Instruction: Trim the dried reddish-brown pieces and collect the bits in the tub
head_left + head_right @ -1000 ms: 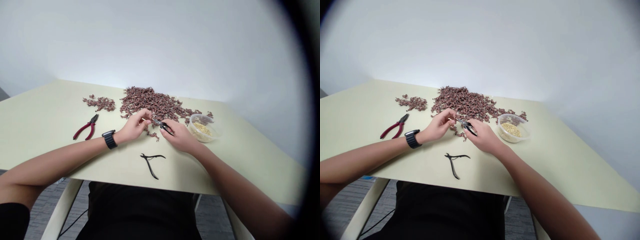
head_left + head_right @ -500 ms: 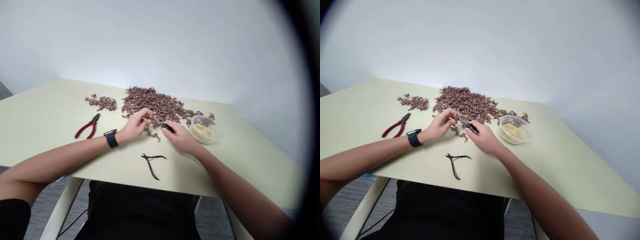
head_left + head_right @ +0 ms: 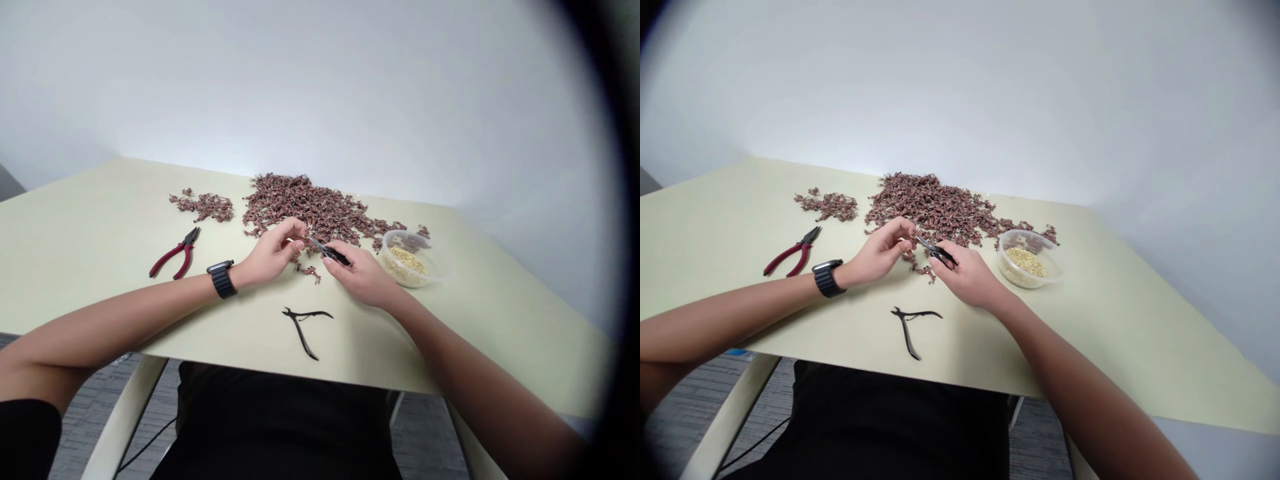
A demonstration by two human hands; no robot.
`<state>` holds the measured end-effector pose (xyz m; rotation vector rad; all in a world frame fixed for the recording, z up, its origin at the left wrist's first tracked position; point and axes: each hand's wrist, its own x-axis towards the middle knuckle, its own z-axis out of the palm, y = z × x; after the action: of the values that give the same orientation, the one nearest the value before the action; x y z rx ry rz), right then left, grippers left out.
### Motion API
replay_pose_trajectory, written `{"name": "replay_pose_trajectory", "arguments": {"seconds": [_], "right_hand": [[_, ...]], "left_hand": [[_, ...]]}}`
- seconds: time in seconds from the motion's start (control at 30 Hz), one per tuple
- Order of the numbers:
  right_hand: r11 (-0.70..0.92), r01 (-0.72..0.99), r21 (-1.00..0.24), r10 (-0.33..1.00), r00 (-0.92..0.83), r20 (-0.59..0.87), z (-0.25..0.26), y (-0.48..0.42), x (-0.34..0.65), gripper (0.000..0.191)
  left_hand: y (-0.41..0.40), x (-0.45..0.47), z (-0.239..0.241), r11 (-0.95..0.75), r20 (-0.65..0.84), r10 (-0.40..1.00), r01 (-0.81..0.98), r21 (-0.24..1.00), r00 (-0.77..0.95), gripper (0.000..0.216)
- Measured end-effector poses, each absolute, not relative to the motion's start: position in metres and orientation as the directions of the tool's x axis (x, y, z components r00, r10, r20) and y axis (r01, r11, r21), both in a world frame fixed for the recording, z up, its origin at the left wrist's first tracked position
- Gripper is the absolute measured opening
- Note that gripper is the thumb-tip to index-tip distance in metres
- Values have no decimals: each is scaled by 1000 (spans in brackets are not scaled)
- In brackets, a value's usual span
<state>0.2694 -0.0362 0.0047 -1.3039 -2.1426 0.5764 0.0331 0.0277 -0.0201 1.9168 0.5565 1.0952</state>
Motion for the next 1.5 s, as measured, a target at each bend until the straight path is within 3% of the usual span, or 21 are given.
{"name": "replay_pose_trajectory", "arguments": {"seconds": [1.5], "right_hand": [[448,677,-584,891,-391,230,12,-39,270,26]], "left_hand": [[29,32,-23,-573,497,689,-23,819,528,13]]}}
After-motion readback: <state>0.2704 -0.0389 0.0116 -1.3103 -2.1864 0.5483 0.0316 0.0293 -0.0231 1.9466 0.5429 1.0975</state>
